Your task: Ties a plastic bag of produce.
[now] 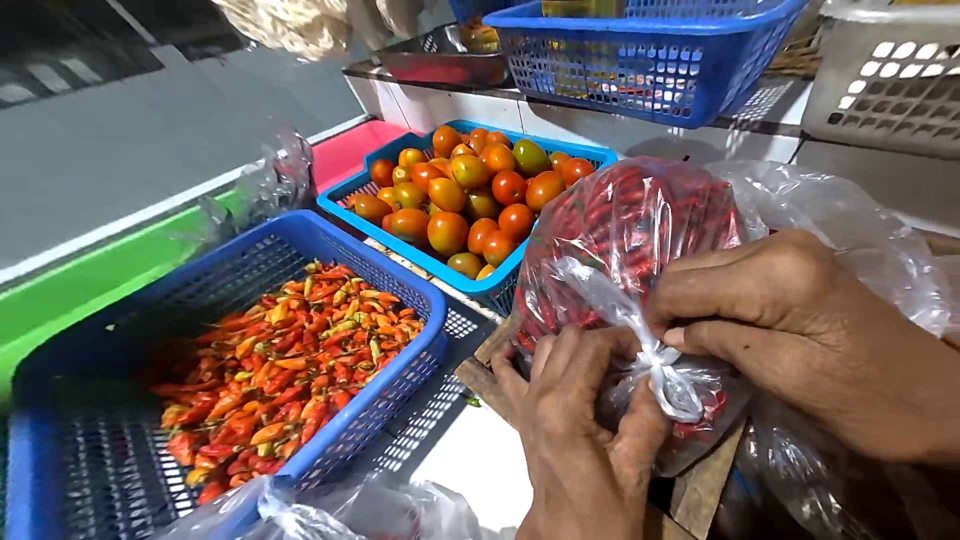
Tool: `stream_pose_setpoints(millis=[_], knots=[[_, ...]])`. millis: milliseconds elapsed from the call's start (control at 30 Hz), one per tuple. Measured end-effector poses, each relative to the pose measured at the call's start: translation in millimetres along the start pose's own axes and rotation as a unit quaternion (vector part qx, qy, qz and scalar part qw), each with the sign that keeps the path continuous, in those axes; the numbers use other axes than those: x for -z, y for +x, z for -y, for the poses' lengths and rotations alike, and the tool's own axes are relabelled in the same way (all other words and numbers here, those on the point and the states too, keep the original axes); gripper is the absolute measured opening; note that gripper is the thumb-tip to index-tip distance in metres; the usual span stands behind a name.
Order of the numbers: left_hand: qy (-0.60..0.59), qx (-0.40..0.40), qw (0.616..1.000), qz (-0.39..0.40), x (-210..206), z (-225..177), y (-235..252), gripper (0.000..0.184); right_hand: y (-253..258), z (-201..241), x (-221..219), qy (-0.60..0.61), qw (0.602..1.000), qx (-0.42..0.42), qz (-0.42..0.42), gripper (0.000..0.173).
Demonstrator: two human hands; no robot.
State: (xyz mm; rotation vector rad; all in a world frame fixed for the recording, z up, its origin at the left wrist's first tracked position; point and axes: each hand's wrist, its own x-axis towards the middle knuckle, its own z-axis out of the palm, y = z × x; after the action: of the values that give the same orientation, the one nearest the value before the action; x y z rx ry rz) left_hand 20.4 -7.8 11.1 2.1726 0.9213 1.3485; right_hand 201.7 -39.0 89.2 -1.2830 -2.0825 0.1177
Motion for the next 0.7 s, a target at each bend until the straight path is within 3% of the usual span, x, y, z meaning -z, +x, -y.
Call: stream_pose_setpoints(millis=[167,700], knots=[[0.077,-0.017,0.997,-0.006,-7,-10,7,0.017,-1,-4,1,0.001,1.000,-0.013,0.000,0.020],[-0.230,0.042,0.972,0.004,17,7,5,0.008,1,-1,2,0.060,0.996,0.055,0.038,0.018]])
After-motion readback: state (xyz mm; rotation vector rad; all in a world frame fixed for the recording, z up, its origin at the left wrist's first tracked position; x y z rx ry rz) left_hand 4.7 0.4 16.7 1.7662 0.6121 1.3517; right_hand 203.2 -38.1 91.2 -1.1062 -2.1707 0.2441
